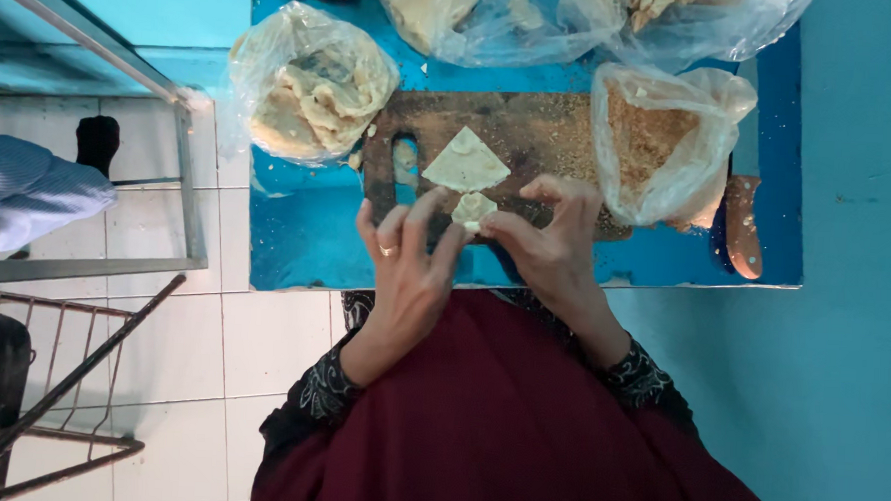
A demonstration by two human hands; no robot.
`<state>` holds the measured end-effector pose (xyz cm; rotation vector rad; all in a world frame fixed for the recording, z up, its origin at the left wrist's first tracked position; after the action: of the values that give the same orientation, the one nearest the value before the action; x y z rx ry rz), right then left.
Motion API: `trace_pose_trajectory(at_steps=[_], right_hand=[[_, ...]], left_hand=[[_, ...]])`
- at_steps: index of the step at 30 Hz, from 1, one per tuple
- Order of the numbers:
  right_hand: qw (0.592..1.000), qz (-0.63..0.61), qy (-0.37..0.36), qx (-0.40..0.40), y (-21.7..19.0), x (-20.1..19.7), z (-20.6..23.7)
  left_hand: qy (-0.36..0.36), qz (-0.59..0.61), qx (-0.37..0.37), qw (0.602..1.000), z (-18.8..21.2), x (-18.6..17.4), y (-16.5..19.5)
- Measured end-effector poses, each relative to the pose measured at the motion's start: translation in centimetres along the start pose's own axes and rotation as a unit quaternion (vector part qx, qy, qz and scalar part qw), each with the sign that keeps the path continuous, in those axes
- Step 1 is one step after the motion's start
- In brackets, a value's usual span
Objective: The person sits at a small blue table and shapes small pieces of dough by hand, rolling and pinching each piece into a stick-like form on a wooden board. The shaped dough pieces are placed into a plastic bag with other finished pieces, and the person repeats the process with new dough pieces.
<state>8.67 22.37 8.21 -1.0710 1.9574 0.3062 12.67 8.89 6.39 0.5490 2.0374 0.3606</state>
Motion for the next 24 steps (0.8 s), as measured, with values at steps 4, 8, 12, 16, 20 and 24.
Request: trace_pose_trajectory(at_steps=[4, 8, 12, 16, 20, 24], right_hand=[[0.998, -0.025, -0.039, 0.035, 0.9, 0.1, 0.2], [0.988, -0.087, -0.045, 0.118, 2.3, 0.9, 0.4], [0.992, -0.06, -0.024, 0.112, 1.7, 1.0, 0.2], [0.993, -0.033, -0.017, 0.115, 1.4, 0.8, 0.3], [0.991, -0.045, -0.02, 0.128, 1.8, 1.0, 0.2], [0.988, -0.071, -0.008, 0.139, 2.1, 0.9, 0.2]], left_hand=[[-0.037, -0.018, 0.034, 0.999, -0.7, 0.5, 0.7], [-0.06, 0.011, -0.005, 0.998, -2.1, 1.3, 0.0], [-0.068, 0.055, -0.043, 0.995, -3.0, 1.6, -0.7], [-0.051, 0.121, -0.099, 0.986, -3.4, 1.7, -2.3], [-0.007, 0.146, -0.088, 0.985, -2.8, 0.6, -2.5], [-0.016, 0.128, -0.065, 0.99, -2.1, 0.4, -1.8]])
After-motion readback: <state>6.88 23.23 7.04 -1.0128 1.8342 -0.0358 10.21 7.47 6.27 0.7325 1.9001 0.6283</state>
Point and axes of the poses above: each hand's wrist, its own z-axis away from the middle knuckle, its own x-axis out of the palm, y = z × x, the point moved 10 cm from there along -z, towards the middle knuckle, and after that the axes turned 11 degrees about -x, right-handed, at the moved point
